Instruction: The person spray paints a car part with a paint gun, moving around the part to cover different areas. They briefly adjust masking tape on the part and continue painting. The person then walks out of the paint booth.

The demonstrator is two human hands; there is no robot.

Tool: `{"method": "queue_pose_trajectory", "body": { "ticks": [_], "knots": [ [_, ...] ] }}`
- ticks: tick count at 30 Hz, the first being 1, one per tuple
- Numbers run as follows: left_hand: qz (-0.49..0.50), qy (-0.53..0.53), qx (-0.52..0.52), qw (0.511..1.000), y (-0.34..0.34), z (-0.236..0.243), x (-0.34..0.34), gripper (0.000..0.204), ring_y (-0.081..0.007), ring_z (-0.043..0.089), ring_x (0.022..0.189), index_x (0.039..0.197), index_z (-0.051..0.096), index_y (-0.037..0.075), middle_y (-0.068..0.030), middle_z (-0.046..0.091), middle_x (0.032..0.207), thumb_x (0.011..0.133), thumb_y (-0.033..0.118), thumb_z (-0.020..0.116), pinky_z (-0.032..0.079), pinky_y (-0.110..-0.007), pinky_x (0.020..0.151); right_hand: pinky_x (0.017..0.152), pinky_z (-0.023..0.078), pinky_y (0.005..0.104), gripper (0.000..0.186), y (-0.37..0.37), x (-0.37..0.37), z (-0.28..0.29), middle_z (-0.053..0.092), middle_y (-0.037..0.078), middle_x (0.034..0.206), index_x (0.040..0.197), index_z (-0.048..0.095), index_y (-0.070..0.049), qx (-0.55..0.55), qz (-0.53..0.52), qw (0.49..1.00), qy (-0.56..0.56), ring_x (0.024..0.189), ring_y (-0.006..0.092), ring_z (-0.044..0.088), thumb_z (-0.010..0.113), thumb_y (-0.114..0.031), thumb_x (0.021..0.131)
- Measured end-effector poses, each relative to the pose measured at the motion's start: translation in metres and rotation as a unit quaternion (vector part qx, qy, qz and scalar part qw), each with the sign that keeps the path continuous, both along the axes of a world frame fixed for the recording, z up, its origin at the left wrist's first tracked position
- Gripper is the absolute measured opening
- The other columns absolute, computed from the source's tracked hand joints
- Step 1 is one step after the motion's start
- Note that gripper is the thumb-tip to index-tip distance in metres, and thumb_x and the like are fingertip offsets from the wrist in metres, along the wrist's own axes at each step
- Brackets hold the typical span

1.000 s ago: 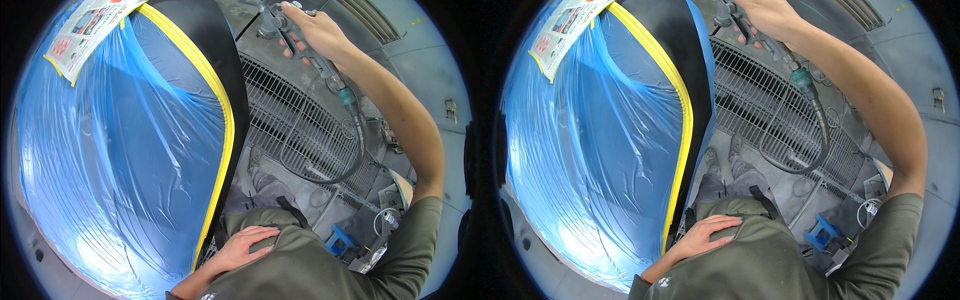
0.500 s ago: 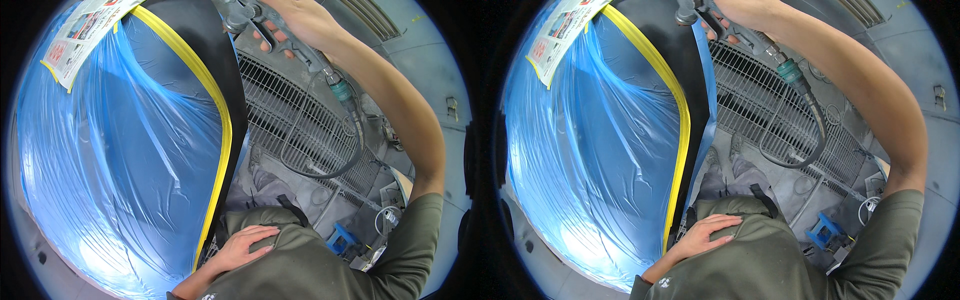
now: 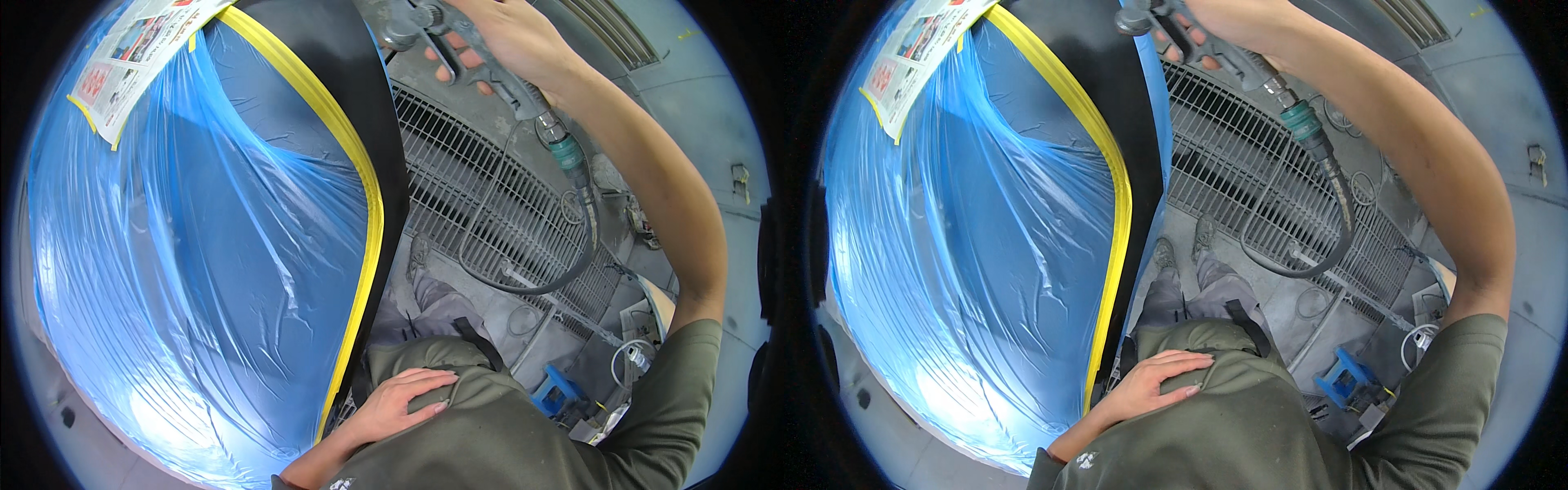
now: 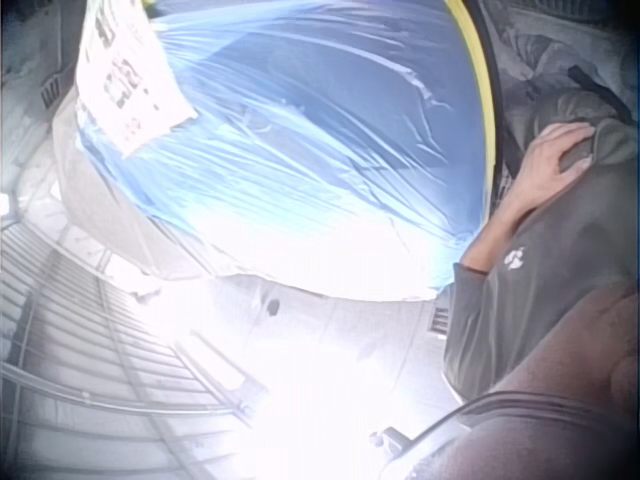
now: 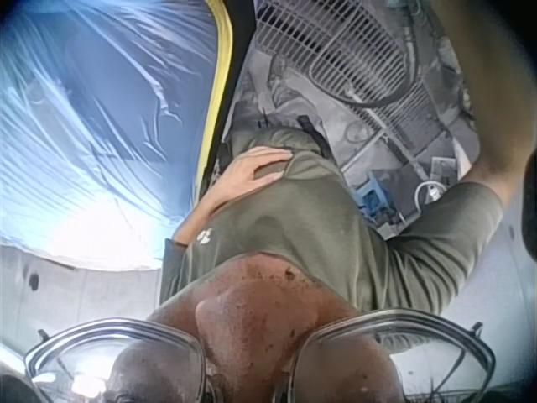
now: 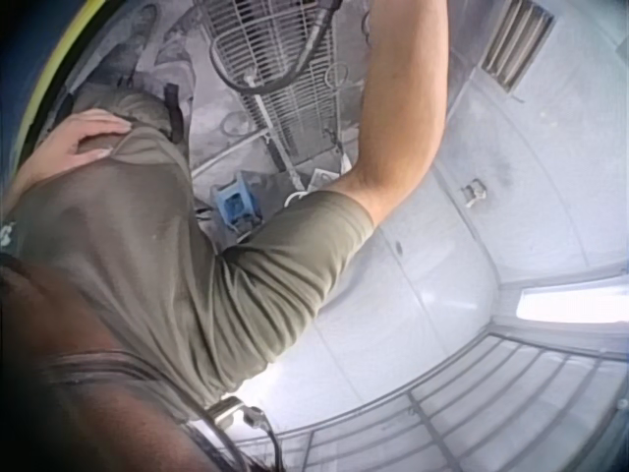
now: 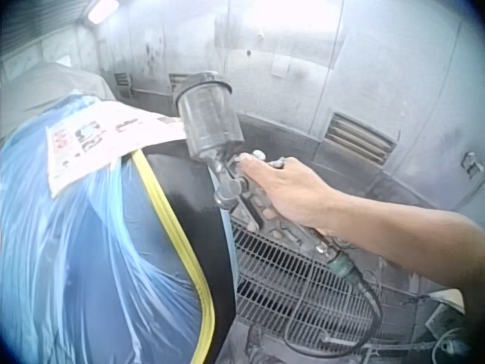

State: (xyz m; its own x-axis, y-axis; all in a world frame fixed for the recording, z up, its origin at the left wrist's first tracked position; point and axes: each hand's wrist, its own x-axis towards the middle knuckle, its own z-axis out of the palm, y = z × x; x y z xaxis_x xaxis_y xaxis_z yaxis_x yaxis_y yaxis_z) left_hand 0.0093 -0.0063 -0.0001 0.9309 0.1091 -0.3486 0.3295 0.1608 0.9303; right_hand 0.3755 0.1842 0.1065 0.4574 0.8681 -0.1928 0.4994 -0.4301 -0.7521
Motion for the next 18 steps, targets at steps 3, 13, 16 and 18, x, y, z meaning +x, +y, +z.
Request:
{"method": "queue_pose_trajectory", "body": {
  "ticks": [3,13,16,18],
  "knots": [
    [-0.004,-0.001,0.002,1.000,0.000,-0.001,0.000,0.047,-0.0302,0.057,0.134,0.141,0.062,0.007,-0.0095,0.063,0.144,0.097,0.021,0.070,0.043,-0.042,0.115,0.048,0.050,0.0312,0.059,-0.009,-0.015,0.016,0.064,0.006,0.066,0.095,0.074,-0.001,0.029,0.074,0.989,0.122,0.055,0.0144,0.059,0.048,-0.052,0.107],
    [-0.002,0.003,-0.008,1.000,0.001,-0.002,-0.001,0.047,-0.0299,0.057,0.134,0.141,0.062,0.008,-0.0090,0.063,0.144,0.097,0.021,0.070,0.044,-0.041,0.115,0.065,0.052,0.0332,0.059,0.005,0.011,-0.018,0.069,0.006,0.074,0.096,0.075,-0.001,0.005,-0.052,0.999,0.005,0.065,0.0154,0.062,0.050,-0.054,0.105],
    [-0.002,0.002,-0.005,1.000,0.002,-0.002,-0.001,0.047,-0.0299,0.057,0.133,0.141,0.062,0.008,-0.0090,0.063,0.144,0.096,0.021,0.071,0.044,-0.041,0.114,0.068,0.051,0.0334,0.060,0.002,0.029,-0.029,0.069,0.006,0.077,0.095,0.076,-0.002,0.001,-0.049,0.998,0.029,0.067,0.0154,0.061,0.051,-0.056,0.104],
    [-0.004,0.002,-0.002,1.000,0.001,-0.002,-0.001,0.047,-0.0300,0.058,0.133,0.141,0.063,0.008,-0.0090,0.063,0.143,0.096,0.021,0.071,0.044,-0.041,0.114,0.063,0.050,0.0342,0.060,0.000,0.035,-0.031,0.066,0.005,0.073,0.092,0.076,-0.002,-0.036,-0.083,0.993,0.073,0.064,0.0147,0.059,0.051,-0.055,0.104]
  ]
}}
